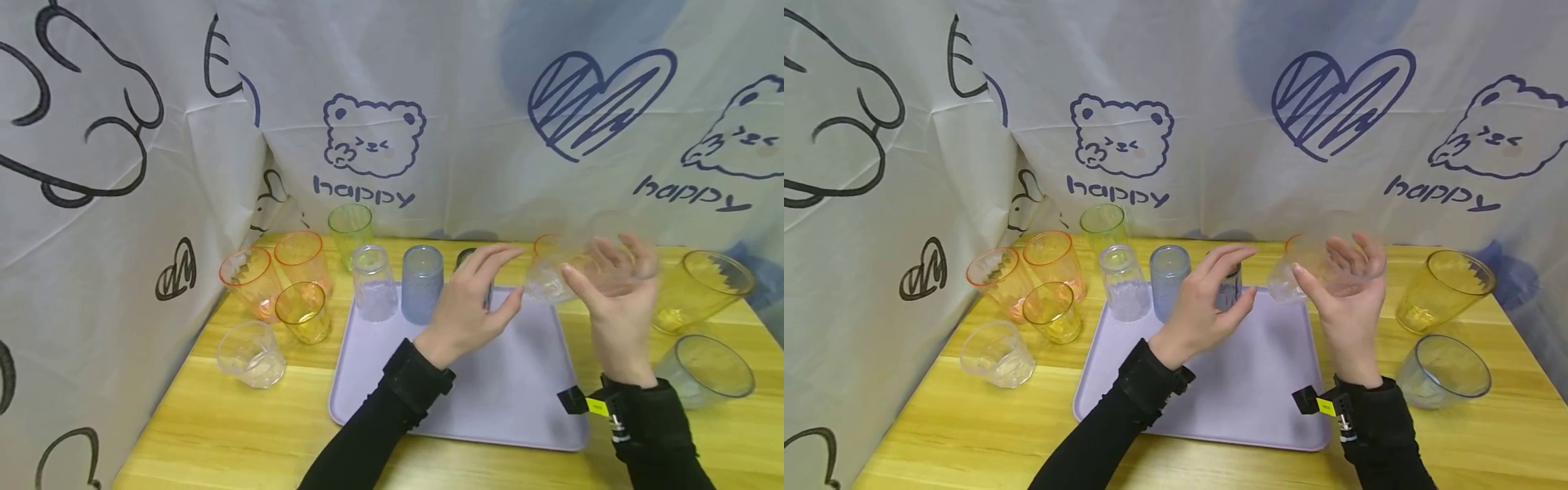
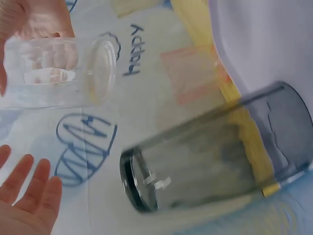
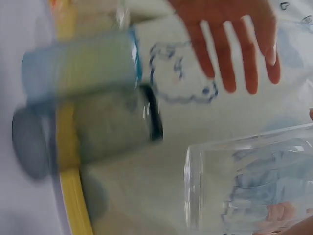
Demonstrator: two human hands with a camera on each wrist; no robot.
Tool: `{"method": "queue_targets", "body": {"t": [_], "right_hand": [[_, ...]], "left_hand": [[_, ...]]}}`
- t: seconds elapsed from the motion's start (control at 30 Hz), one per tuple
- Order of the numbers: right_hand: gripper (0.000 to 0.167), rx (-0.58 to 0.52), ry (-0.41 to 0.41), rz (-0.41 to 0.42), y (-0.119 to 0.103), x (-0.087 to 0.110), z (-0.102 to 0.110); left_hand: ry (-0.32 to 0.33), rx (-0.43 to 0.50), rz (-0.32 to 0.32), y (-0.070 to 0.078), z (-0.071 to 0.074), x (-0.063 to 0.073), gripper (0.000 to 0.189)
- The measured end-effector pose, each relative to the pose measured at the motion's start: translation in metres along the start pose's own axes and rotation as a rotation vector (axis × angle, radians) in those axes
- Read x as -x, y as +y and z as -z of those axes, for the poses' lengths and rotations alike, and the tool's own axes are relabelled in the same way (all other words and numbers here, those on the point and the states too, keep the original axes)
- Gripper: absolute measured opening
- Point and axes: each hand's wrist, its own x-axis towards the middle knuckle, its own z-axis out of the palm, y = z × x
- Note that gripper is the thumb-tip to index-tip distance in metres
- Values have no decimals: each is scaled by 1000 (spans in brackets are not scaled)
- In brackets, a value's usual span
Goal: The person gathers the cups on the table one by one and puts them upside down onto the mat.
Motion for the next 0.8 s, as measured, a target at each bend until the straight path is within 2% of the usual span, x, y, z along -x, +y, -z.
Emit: {"method": "queue_targets", "body": {"t": [0.1, 0.23, 0.37, 0.53, 0.7, 0.8], "right_hand": [[65, -182, -63, 9, 2, 5, -16], [59, -307, -80, -74, 6, 13, -32], [58, -344, -63, -173, 10, 20, -41], [54, -427, -110, -265, 18, 24, -48], [68, -497, -139, -348, 25, 29, -55], [71, -519, -121, -380, 27, 31, -58]], "left_hand": [[54, 73, -6, -9, 8, 7, 51], [78, 161, 1, -21, 16, 18, 58], [69, 237, 41, -28, 22, 28, 64], [84, 336, 113, -34, 24, 35, 67], [86, 371, 101, -39, 24, 38, 70], [51, 394, 101, -41, 23, 40, 73]]}}
